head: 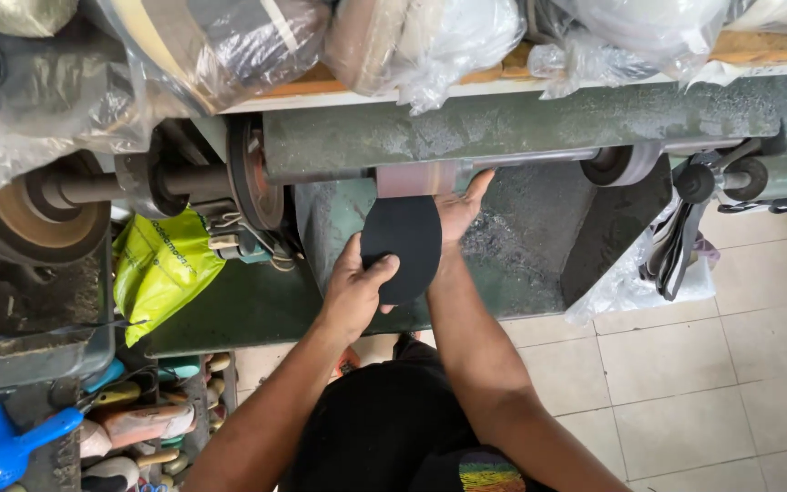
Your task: Sanding and shaping the edges of a shoe sole using a belt sander
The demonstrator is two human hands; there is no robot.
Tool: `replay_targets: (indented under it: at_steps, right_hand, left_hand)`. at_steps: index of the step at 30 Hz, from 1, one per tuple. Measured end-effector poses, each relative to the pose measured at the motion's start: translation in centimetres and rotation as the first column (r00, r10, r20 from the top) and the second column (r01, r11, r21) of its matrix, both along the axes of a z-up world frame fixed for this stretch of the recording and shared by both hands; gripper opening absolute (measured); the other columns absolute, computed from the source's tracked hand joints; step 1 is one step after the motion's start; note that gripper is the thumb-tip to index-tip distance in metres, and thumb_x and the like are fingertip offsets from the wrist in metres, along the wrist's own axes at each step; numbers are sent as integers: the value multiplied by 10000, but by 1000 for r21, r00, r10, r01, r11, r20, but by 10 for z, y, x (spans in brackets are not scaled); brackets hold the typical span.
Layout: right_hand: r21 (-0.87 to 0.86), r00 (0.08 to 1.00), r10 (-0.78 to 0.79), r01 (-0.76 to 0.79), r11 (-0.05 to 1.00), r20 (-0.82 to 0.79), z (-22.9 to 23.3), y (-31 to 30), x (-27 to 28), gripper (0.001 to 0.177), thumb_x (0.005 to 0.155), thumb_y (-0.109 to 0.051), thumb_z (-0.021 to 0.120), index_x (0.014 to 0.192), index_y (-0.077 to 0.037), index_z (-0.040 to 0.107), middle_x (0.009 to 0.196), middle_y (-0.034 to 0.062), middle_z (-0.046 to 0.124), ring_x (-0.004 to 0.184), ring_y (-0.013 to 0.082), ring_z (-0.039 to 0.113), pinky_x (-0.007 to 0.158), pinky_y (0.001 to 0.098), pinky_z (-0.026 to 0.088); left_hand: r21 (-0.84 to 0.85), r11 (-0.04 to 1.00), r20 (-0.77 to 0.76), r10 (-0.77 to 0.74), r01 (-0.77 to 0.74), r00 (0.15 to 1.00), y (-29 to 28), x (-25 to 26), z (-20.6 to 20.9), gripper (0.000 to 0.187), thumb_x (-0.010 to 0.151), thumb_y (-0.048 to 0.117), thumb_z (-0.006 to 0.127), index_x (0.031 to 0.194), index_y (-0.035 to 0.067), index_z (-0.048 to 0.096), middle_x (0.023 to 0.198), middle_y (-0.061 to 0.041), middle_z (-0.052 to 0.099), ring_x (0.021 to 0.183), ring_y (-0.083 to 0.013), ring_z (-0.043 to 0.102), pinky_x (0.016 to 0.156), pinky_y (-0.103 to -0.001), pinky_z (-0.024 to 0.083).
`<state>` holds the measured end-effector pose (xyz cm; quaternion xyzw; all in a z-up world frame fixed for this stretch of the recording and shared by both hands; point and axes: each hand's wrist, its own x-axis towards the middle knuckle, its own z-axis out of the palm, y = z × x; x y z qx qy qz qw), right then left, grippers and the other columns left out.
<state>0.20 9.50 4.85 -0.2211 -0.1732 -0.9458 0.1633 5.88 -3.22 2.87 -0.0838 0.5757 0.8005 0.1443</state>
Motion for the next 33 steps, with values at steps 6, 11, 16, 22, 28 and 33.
replay_targets:
  at_steps: [6,11,16,22,28,33]
  right_hand:
    - [21,999,6,-5,1000,-38,2,0,6,1001,848,-773,522,1381,74,520,1467,316,498,1383,393,467,1243,578,254]
    - [261,984,-179,171,950,6,-15,10,44,1034,909,-775,413,1555,27,317,1567,289,395,1443,404,405,1204,601,293]
    - [424,927,-255,121,897,275,-53,25,68,1031,887,-778,519,1576,-24,381,1581,224,423,1474,394,407,1246,563,303]
    - [202,986,-85,55,978,144,-45,20,32,1124,852,-842,441,1574,3,277,1588,258,310,1489,400,275,1259,571,155]
    - [37,996,-7,4,999,87,-76,39,-9,1097,817,-793,506,1488,68,396,1485,296,486,1421,403,432,1253,575,223]
    - [28,997,-31,29,999,72,-116,52,-41,1100,804,-777,520,1497,65,372,1513,279,450,1422,379,422,1255,566,194]
  left_hand:
    - [-277,957,160,-40,84,986,-20,32,-19,654,887,213,719,1439,0,440,1067,-320,640,604,-346,710,359,-387,603]
    - [-339,898,260,-196,280,945,-26,64,44,889,869,332,710,1539,-33,253,1276,-456,501,720,-400,751,454,-401,661]
    - [-432,808,244,-321,400,915,-43,114,-21,771,845,445,652,1478,113,363,1444,-94,503,1341,-185,469,1091,-336,373]
    - [-371,860,177,-306,351,936,-36,93,-35,919,869,411,700,1558,6,247,1481,-269,436,1292,-347,494,921,-422,466]
    - [-173,965,171,-167,196,971,-13,37,42,676,875,224,714,1471,101,422,1242,-286,538,853,-401,659,462,-523,569]
    - [-27,992,-78,-122,120,989,-13,16,20,368,887,57,668,1251,68,607,751,-206,655,417,-255,631,268,-294,502]
